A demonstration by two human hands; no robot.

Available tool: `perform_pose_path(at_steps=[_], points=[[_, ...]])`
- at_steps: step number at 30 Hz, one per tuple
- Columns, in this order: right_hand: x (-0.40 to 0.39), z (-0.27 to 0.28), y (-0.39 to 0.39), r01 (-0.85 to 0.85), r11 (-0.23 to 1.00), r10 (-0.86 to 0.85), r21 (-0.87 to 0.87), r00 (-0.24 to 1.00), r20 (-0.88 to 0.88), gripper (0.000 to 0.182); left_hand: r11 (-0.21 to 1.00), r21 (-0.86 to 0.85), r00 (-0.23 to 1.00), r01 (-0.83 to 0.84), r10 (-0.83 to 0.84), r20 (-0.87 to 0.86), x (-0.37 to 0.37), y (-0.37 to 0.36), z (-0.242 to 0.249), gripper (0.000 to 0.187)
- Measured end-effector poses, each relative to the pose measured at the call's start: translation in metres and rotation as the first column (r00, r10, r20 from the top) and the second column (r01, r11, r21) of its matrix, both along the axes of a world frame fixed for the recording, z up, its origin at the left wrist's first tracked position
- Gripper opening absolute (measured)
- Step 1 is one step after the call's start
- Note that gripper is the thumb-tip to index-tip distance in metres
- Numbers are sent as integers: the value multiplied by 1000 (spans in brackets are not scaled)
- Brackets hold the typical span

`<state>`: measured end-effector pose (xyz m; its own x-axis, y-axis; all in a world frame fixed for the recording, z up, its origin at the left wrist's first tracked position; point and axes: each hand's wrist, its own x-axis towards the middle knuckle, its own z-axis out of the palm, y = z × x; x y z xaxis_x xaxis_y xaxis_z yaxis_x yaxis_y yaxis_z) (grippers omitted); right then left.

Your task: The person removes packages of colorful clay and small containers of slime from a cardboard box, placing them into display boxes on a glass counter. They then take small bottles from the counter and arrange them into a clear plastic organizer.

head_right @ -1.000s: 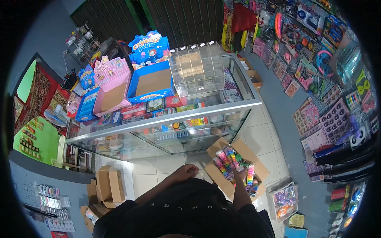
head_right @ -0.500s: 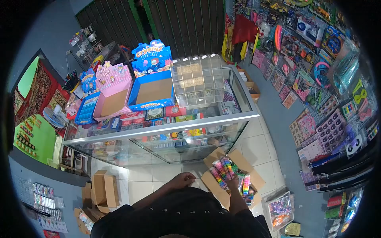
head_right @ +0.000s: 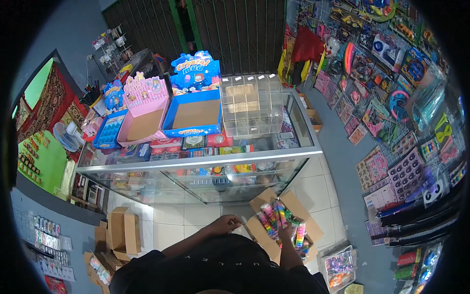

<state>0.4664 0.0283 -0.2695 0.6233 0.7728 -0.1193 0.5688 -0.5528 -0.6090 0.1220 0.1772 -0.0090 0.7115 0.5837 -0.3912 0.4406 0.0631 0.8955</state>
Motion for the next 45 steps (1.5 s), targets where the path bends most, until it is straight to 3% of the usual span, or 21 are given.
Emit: perform_pose_path(at_steps=[3, 6, 9, 11, 12, 15, 17, 20, 21, 23, 25, 28, 29, 32, 33, 36, 38, 40, 41, 45], points=[[2, -10, -1, 50, 994, -52, 101, 999, 16, 47, 1000, 9, 999, -7, 7, 31, -1, 4, -13, 31], [6, -9, 4, 195, 981, -194, 15, 979, -64, 43, 1000, 3, 997, 0, 0, 75, 0, 7, -14, 31], [1, 42, 9, 349, 928, -365, -132, 775, -516, 40, 1000, 17, 994, 19, -21, 105, 5, 14, -19, 32], [1, 54, 6, 433, 899, -347, -70, 603, -719, 35, 999, 13, 989, 34, -35, 145, 7, 18, -29, 33], [2, 53, 6, 476, 878, -317, -49, 503, -804, 32, 999, 2, 983, 41, -40, 178, 9, 21, -37, 33], [-8, 97, -8, 428, 901, -154, 70, 467, -871, 28, 994, -96, 968, 46, -20, 250, 16, 22, -44, 39], [-22, 145, -5, 386, 921, -147, 45, 453, -879, 28, 985, -165, 970, 43, -1, 244, 22, 25, -44, 47], [-34, 163, -10, 235, 927, 186, 292, 390, -902, 29, 962, -271, 993, 30, 1, 115, 33, 22, -26, 63], [-40, 181, -9, 215, 938, 181, 271, 362, -914, 32, 948, -318, 999, 19, -6, 40, 37, 23, -13, 66], [-52, 198, -2, 88, 911, 319, 402, 466, -825, 37, 869, -487, 995, -87, 99, -1, 40, 27, -10, 67], [-54, 201, 3, -55, 878, 409, 475, 602, -686, 45, 663, -717, 945, -215, 326, 18, 43, 28, -24, 63], [-67, 247, 9, -38, 848, 472, 529, 507, -721, 45, 560, -770, 890, -305, 456, -21, 42, 24, -40, 49], [-68, 247, 12, -91, 838, 494, 537, 543, -679, 47, 545, -771, 878, -330, 477, -39, 40, 22, -40, 43], [-62, 246, 24, -152, 725, 650, 671, 472, -595, 50, 531, -754, 851, -387, 521, -70, 33, 14, -47, 39], [-58, 245, 25, -187, 726, 658, 661, 465, -592, 56, 572, -729, 810, -376, 585, 41, 27, 8, -24, 36], [-61, 262, 37, -153, 735, 661, 660, 379, -648, 64, 607, -694, 751, -386, 644, 146, 10, 4, 13, 33], [-63, 244, 49, -131, 701, 699, 701, 323, -639, 75, 631, -638, 671, -442, 704, 231, -4, 5, 23, 30], [-88, 284, 59, -91, 850, 520, 518, 298, -801, 75, 646, -603, 563, -468, 744, 360, -16, 10, 25, 32], [-90, 283, 69, -155, 806, 589, 571, 289, -754, 76, 642, -590, 533, -489, 756, 381, -25, 14, 25, 36], [-128, 297, 100, -152, 797, 604, 585, 188, -774, 59, 706, -529, 523, -471, 706, 478, -63, 42, 50, 47]])
